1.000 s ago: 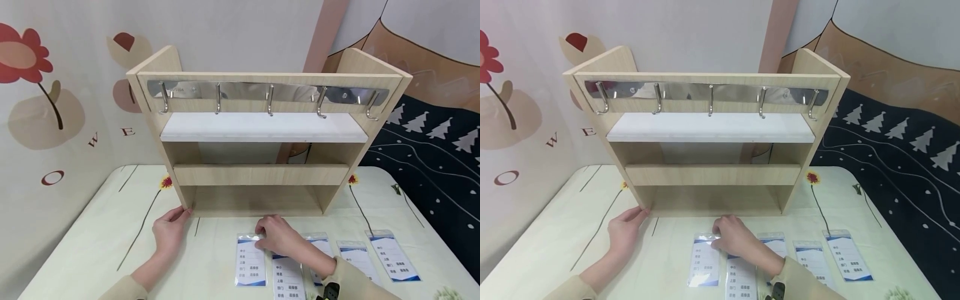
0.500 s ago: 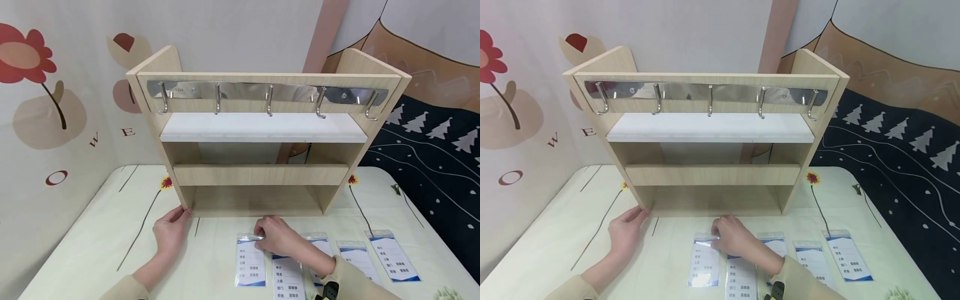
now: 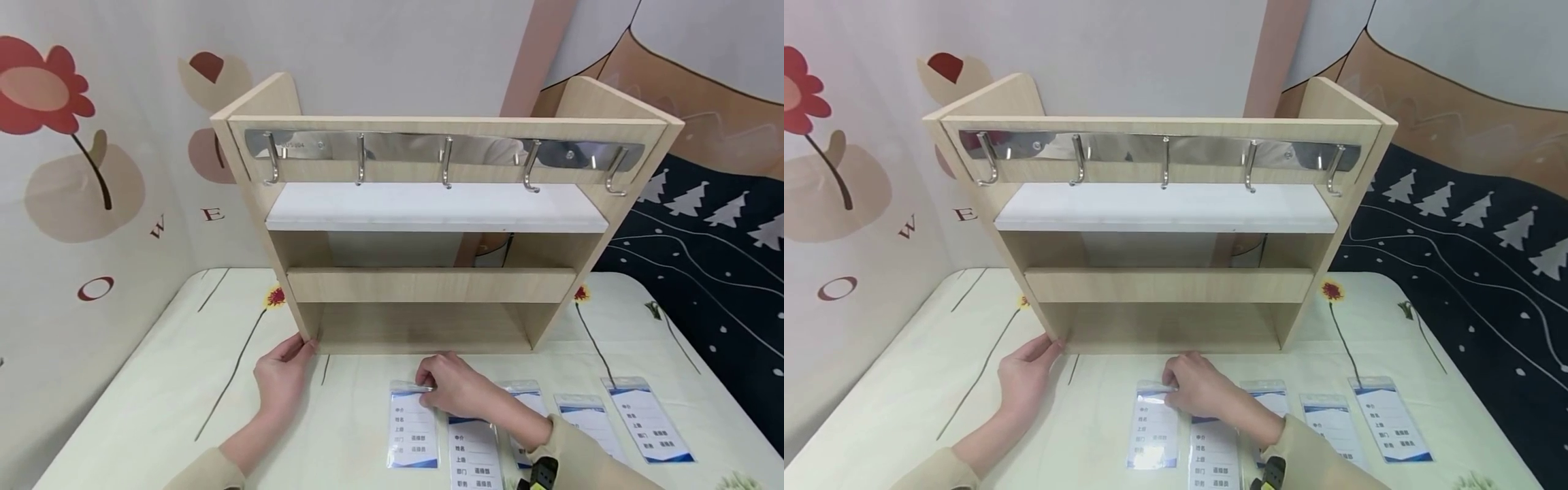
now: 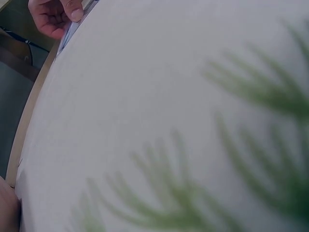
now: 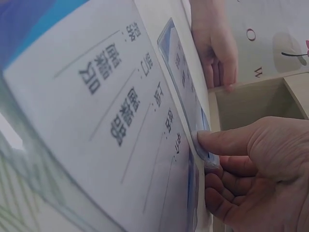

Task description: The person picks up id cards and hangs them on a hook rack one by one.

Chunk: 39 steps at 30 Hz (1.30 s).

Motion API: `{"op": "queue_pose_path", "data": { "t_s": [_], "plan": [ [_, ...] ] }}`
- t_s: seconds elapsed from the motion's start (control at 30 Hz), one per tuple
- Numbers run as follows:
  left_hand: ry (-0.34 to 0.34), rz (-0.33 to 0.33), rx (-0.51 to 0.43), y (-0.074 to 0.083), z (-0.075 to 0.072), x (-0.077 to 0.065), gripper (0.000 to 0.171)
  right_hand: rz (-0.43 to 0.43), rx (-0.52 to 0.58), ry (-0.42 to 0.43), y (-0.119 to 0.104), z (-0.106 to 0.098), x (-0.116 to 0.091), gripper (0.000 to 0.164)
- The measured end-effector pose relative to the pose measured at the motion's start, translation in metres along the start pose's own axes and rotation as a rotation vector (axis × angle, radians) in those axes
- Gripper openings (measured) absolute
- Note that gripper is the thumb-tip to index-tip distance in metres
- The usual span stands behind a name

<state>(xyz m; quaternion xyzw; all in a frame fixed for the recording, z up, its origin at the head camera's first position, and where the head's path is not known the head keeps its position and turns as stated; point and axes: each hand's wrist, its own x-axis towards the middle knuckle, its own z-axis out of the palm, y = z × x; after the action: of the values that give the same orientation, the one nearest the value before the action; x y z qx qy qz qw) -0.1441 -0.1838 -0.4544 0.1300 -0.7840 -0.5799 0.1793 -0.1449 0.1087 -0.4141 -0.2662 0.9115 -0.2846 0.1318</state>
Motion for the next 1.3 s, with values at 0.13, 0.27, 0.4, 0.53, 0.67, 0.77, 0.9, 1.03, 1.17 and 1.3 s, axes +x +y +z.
{"op": "queue_pose_path", "data": {
  "t_s": [0.13,0.27,0.4,0.53,0.67,0.77,0.9,1.03,1.17,1.3],
  "plan": [
    [-0.002,-0.008,0.015,0.0007,0.0010,-0.0002,0.031,0.017,0.026,-0.017,0.0002,-0.0015,-0.0003,0.017],
    [-0.007,-0.015,0.013,0.0009,0.0018,-0.0012,0.031,0.041,0.041,-0.025,0.0009,-0.0029,-0.0014,0.018],
    [-0.012,-0.014,0.011,0.0005,0.0009,-0.0034,0.032,0.030,0.063,-0.038,0.0023,-0.0015,-0.0031,0.017],
    [-0.001,-0.007,0.021,-0.0007,-0.0002,-0.0040,0.031,0.006,0.073,-0.034,0.0033,0.0005,-0.0045,0.017],
    [0.006,-0.004,0.022,-0.0011,-0.0010,-0.0037,0.030,-0.001,0.091,-0.016,0.0033,0.0016,-0.0039,0.020],
    [-0.007,-0.004,0.020,0.0000,-0.0021,-0.0039,0.031,0.005,0.123,-0.014,0.0035,0.0017,-0.0030,0.021],
    [-0.030,-0.003,0.003,0.0015,-0.0018,-0.0018,0.031,0.012,0.149,-0.004,0.0054,0.0015,-0.0026,0.024],
    [-0.030,-0.010,-0.008,0.0011,-0.0009,0.0006,0.031,0.010,0.141,0.007,0.0076,0.0024,-0.0025,0.025],
    [-0.020,-0.004,-0.002,0.0008,-0.0012,0.0008,0.031,0.000,0.129,0.007,0.0087,0.0020,-0.0008,0.023],
    [-0.021,-0.001,0.002,0.0000,-0.0014,0.0008,0.031,0.013,0.140,-0.003,0.0097,0.0014,0.0017,0.022]
  ]
}}
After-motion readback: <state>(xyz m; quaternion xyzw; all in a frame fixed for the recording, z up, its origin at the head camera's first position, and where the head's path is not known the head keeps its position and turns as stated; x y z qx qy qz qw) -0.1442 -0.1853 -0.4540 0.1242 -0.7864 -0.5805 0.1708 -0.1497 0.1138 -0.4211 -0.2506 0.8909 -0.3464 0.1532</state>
